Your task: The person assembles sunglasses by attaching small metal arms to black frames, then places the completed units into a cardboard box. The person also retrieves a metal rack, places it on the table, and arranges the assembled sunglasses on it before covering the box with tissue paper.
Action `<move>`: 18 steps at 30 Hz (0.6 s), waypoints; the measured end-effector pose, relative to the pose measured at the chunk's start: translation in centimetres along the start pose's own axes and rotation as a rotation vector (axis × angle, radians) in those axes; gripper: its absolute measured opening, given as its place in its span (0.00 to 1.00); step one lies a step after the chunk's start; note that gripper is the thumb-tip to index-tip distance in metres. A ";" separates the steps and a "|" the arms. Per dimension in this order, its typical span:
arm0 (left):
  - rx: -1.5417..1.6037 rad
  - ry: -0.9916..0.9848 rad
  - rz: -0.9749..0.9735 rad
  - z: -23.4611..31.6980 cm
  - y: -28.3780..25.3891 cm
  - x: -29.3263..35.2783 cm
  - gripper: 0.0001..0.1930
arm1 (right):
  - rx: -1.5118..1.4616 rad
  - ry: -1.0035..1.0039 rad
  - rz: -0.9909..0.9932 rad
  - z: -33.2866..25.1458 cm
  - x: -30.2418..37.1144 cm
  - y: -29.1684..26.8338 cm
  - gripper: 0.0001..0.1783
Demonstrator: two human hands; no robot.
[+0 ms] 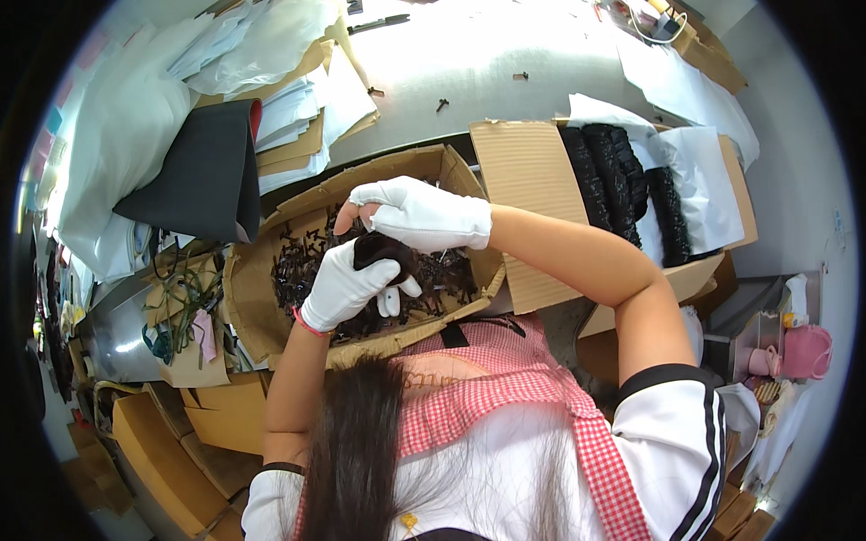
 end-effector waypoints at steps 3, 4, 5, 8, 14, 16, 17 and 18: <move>-0.011 -0.009 0.012 -0.9 -0.1 0.0 0.13 | 0.081 0.011 -0.007 1.2 -0.4 0.4 0.15; -0.008 -0.072 0.026 -1.5 -0.2 -0.4 0.13 | 0.162 0.039 -0.005 1.7 -0.5 0.6 0.15; 0.022 -0.083 0.014 -1.9 -0.1 -0.7 0.13 | 0.251 0.091 0.010 2.3 -0.6 0.6 0.15; 0.393 -0.197 0.073 -3.6 0.3 -1.7 0.13 | 0.681 0.204 0.008 3.6 -1.2 1.1 0.18; 0.076 -0.182 0.120 -2.9 0.9 -0.6 0.11 | 0.285 0.136 -0.139 4.1 -1.0 1.4 0.23; 0.032 -0.214 0.111 -2.7 1.6 0.4 0.10 | 0.172 0.111 -0.206 3.7 0.2 2.0 0.15; 0.039 -0.202 0.091 -2.5 2.1 1.0 0.10 | 0.057 0.041 -0.198 3.1 0.9 2.2 0.14; 0.007 -0.178 0.049 -2.3 2.5 1.6 0.09 | 0.038 0.070 -0.217 3.1 1.5 2.7 0.15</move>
Point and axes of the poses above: each hand's wrist, its own x-axis away from the middle knuckle, its own y-axis out of the palm, z = x × y, the point moved 6 cm from there along -x, towards the middle knuckle, and after that the axes turned 7 degrees about x, right-handed, at the moved point
